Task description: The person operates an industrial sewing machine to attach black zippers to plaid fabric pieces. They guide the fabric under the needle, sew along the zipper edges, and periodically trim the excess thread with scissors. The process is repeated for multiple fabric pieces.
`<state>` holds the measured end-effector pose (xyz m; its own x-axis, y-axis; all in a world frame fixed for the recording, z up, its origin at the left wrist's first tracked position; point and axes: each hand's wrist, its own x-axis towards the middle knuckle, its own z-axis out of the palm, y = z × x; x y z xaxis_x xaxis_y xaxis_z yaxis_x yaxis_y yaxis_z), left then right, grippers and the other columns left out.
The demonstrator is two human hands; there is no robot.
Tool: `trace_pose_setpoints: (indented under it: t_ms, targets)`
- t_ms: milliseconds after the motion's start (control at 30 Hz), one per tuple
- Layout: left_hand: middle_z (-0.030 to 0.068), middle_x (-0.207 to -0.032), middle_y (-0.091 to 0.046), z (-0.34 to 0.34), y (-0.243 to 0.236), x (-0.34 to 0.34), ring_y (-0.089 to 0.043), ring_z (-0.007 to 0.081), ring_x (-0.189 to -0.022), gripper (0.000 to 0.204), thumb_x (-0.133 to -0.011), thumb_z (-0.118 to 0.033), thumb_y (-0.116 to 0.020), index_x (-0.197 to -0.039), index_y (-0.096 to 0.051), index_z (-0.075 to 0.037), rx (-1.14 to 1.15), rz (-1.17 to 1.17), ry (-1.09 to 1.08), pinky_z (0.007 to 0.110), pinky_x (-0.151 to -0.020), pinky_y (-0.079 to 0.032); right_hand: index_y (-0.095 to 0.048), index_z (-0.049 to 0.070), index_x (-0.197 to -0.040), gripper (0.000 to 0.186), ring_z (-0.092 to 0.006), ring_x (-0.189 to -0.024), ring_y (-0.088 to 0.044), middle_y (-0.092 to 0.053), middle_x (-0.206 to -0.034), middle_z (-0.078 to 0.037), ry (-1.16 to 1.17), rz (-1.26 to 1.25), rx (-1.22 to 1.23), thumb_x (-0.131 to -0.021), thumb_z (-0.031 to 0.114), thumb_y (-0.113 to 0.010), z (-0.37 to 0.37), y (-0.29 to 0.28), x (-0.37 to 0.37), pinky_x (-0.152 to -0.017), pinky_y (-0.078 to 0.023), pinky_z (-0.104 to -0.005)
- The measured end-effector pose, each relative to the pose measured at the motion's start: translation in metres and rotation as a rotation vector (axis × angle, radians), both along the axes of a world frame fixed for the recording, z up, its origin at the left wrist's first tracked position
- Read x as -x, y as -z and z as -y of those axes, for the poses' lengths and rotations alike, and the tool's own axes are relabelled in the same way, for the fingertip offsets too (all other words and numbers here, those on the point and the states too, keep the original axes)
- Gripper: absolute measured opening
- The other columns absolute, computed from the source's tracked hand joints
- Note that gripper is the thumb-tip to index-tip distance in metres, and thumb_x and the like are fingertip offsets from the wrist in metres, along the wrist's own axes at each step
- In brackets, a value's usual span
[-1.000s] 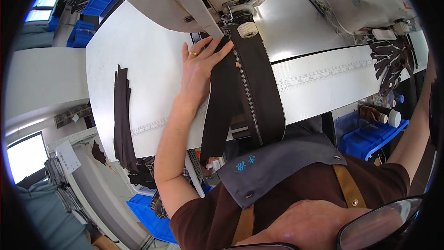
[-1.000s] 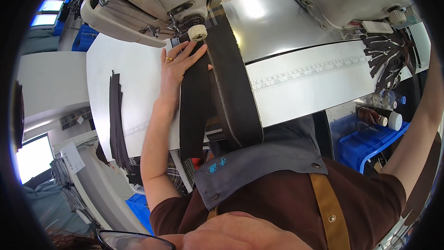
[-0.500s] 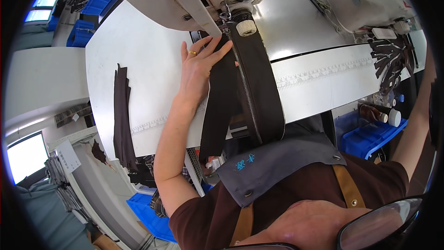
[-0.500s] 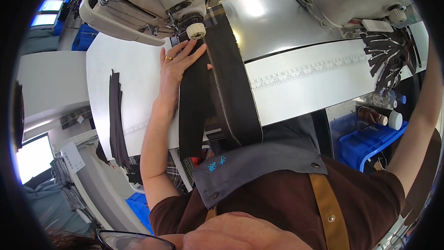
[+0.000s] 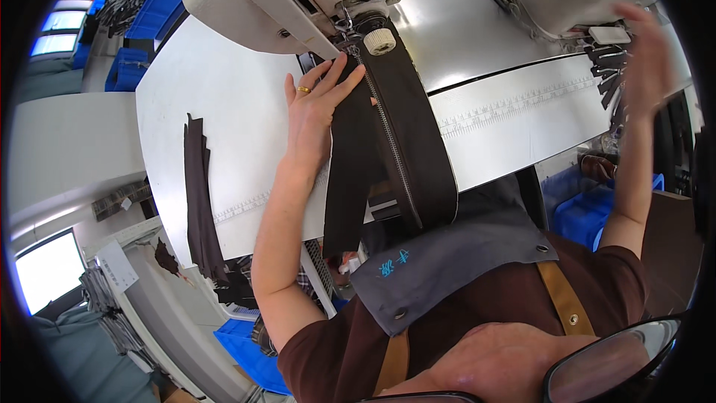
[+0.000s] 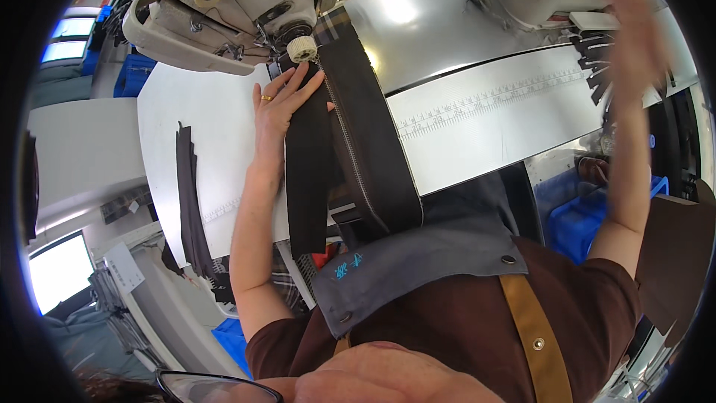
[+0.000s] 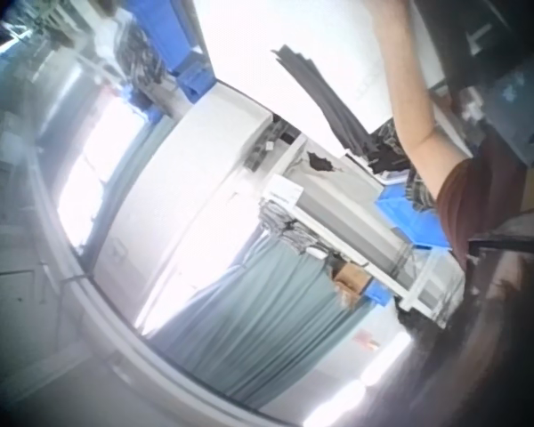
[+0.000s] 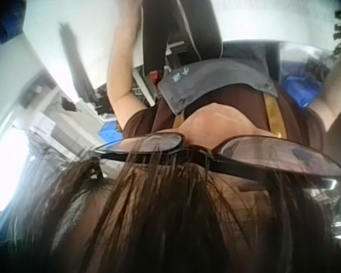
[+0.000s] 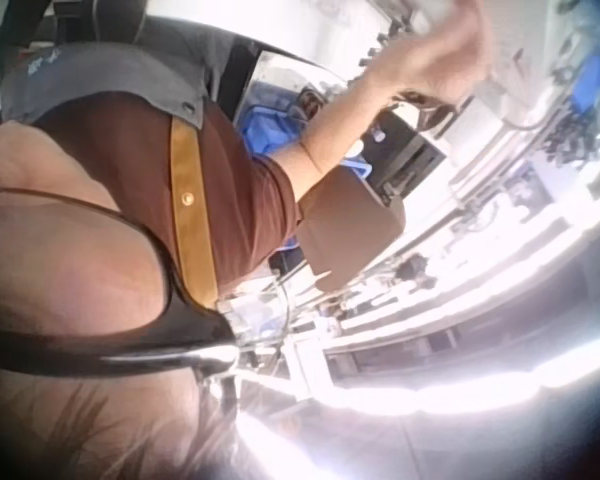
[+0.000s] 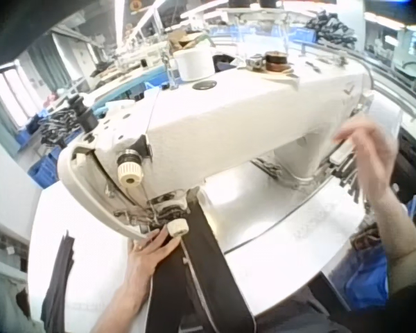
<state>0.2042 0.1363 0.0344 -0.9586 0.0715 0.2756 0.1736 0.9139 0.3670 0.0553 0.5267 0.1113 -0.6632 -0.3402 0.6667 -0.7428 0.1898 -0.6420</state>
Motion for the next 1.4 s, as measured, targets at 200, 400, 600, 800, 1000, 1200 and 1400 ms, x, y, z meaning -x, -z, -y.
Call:
trace_pose_setpoints:
  t_ms: [200,400,600,800,1000,1200,1400]
  targets:
    - [0.0067,-0.131,-0.054,0.0,-0.001,0.003,-0.045,0.0262,-0.122,0.044,-0.076,-0.031,-0.069,-0.119,-0.063,-0.025,0.011,0.017,0.015,0.055,-0.108,-0.016,-0.058,0.005,-0.113,0.027,-0.0292,-0.113,-0.052,-0.056,-0.121,-0.013,-0.375,-0.025,-0.508,-0.087,0.008,-0.05,0.204,0.075,-0.008,-0.092,-0.044,-0.0387]
    - [0.0068,-0.13,-0.054,0.001,0.003,0.002,-0.046,0.026,-0.121,0.043,-0.077,-0.03,-0.068,-0.119,-0.062,-0.025,0.018,0.004,0.029,0.056,-0.108,-0.017,-0.059,0.002,-0.083,0.011,-0.0257,-0.087,-0.059,-0.061,-0.09,-0.01,-0.365,-0.139,-0.925,-0.076,0.009,-0.055,0.24,0.07,0.021,-0.077,-0.05,-0.0366]
    - [0.007,-0.131,-0.053,0.002,0.004,0.0,-0.046,0.027,-0.12,0.042,-0.079,-0.025,-0.066,-0.121,-0.06,-0.024,0.037,-0.017,0.035,0.059,-0.106,-0.018,-0.057,0.006,-0.077,0.008,-0.0225,-0.077,-0.059,-0.058,-0.081,-0.007,-0.228,-0.57,-0.443,-0.073,0.012,-0.061,0.222,0.09,0.011,-0.068,-0.049,-0.0337]
    - [0.0062,-0.132,-0.052,0.001,0.002,0.002,-0.047,0.0278,-0.12,0.045,-0.079,-0.015,-0.063,-0.122,-0.059,-0.024,0.055,-0.025,0.049,0.061,-0.104,-0.02,-0.057,0.001,-0.083,0.01,-0.015,-0.062,-0.06,-0.06,-0.075,-0.005,-0.235,0.166,-0.301,-0.078,0.009,-0.06,0.216,0.069,-0.016,-0.057,-0.048,-0.0299]
    - [0.0053,-0.132,-0.052,0.003,0.006,0.002,-0.048,0.0271,-0.119,0.05,-0.076,-0.003,-0.06,-0.122,-0.059,-0.024,0.079,-0.034,0.041,0.062,-0.104,-0.02,-0.059,-0.003,-0.082,0.024,-0.0105,-0.054,-0.06,-0.062,-0.069,-0.007,-0.432,0.971,0.092,-0.087,0.02,-0.055,0.229,0.068,-0.014,-0.049,-0.048,-0.0214]
    - [0.0047,-0.131,-0.053,0.001,0.003,-0.001,-0.049,0.0257,-0.118,0.05,-0.076,-0.003,-0.06,-0.121,-0.059,-0.025,0.085,-0.033,0.026,0.063,-0.104,-0.018,-0.063,0.0,-0.082,0.022,-0.0184,-0.064,-0.063,-0.061,-0.069,-0.007,-0.322,0.476,-0.368,-0.083,0.022,-0.064,0.222,0.061,-0.019,-0.056,-0.049,-0.0307]
    - [0.002,-0.128,-0.056,-0.001,0.0,-0.005,-0.052,0.0217,-0.115,0.048,-0.075,-0.007,-0.06,-0.12,-0.059,-0.025,0.171,-0.081,0.062,0.063,-0.105,-0.013,-0.066,0.007,-0.085,0.02,-0.0272,-0.076,-0.06,-0.062,-0.08,-0.006,-0.202,0.093,-0.379,-0.079,0.026,-0.068,0.228,0.088,-0.016,-0.066,-0.048,-0.0362]
